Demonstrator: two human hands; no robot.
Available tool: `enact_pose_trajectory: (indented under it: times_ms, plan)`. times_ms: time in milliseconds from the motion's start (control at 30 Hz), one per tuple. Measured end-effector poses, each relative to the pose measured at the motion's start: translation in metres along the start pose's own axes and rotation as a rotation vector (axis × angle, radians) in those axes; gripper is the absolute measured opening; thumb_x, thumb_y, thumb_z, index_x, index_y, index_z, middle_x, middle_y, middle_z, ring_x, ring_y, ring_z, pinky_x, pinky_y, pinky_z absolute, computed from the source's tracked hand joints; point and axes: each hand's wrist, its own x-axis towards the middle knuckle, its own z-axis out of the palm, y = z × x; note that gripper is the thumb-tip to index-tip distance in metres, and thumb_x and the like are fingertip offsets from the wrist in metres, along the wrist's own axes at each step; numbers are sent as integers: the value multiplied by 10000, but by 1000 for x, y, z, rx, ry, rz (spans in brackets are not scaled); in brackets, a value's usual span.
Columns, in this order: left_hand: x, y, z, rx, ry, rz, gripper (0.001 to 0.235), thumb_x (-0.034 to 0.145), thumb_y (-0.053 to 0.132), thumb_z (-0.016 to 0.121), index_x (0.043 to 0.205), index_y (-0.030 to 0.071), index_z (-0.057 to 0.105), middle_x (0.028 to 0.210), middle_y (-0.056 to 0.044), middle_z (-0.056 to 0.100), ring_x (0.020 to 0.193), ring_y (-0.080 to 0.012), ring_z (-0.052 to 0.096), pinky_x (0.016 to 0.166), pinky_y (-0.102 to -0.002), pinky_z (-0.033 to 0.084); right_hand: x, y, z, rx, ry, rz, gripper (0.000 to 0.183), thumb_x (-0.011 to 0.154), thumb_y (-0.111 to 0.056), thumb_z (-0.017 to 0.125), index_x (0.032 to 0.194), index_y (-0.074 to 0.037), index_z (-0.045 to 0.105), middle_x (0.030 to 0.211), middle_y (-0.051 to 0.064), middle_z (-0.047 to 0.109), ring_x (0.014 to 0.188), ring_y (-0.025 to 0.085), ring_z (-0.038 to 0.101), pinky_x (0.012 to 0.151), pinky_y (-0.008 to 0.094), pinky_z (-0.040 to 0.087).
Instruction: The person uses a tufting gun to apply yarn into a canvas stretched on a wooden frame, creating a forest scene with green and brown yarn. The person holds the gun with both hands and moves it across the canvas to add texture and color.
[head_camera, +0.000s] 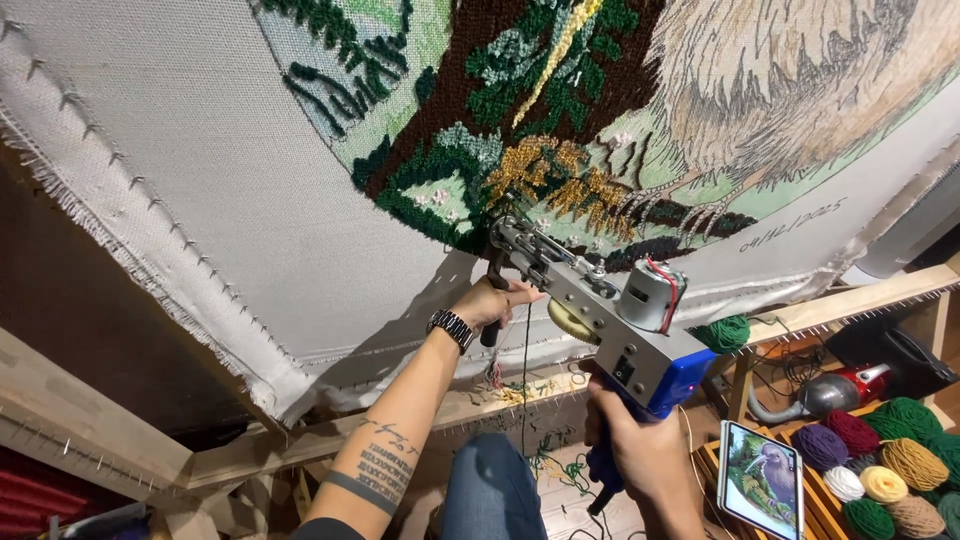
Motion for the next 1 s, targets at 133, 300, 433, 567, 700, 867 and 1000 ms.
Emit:
enact_pose_trajectory:
  times_ms: [133,300,433,567,700,867,1000]
  plan:
    - [-1,1,-2,-161,-5,42,223,918,339,806,989,128,789,670,7,661,447,-84,458,463,-238,443,9,10,4,173,-60,-57,185,928,-64,762,829,73,685,649,229,659,502,328,611,459,432,534]
    - [-5,11,-8,-209,29,-53,707,777,396,849,1350,17,681,956,-106,795,426,-58,487,408,-205,473,26,26,4,257,-132,-102,181,920,-67,762,798,29,669,651,184,652,492,315,615,467,428,546]
    - [-8,18,-9,-149,5,23,428,811,409,836,1109,104,791,917,-43,801,441,-55,510,432,-195,480,15,9,2,261,-141,-147,201,938,-59,736,784,41,657,632,179,627,482,318,599,461,425,519]
    - [-22,32,-9,-62,-25,-1,468,836,448,763,1234,202,755,1332,-67,761,474,-54,485,538,-207,521,11,3,1,247,-138,-135,261,947,-75,728,733,25,617,606,176,597,471,316,580,464,424,504]
    - [-35,45,-11,-113,13,-34,754,690,510,825,1339,140,722,1158,-50,805,491,-52,541,521,-190,537,21,13,-2,299,-189,-218,236,946,-58,713,748,33,624,589,159,579,449,305,562,438,427,507]
    - [-43,45,6,-216,8,-125,896,697,429,854,1494,136,571,1126,-16,714,524,-21,491,529,-170,480,12,12,-16,353,-126,-184,195,921,-30,701,785,56,591,572,177,529,447,311,524,446,425,470]
    - [-44,32,26,-324,-20,-121,785,820,409,804,1511,127,560,576,27,533,489,-69,462,528,-240,402,2,10,-35,396,-154,-239,187,906,9,632,1016,157,664,497,157,432,381,269,397,383,413,406]
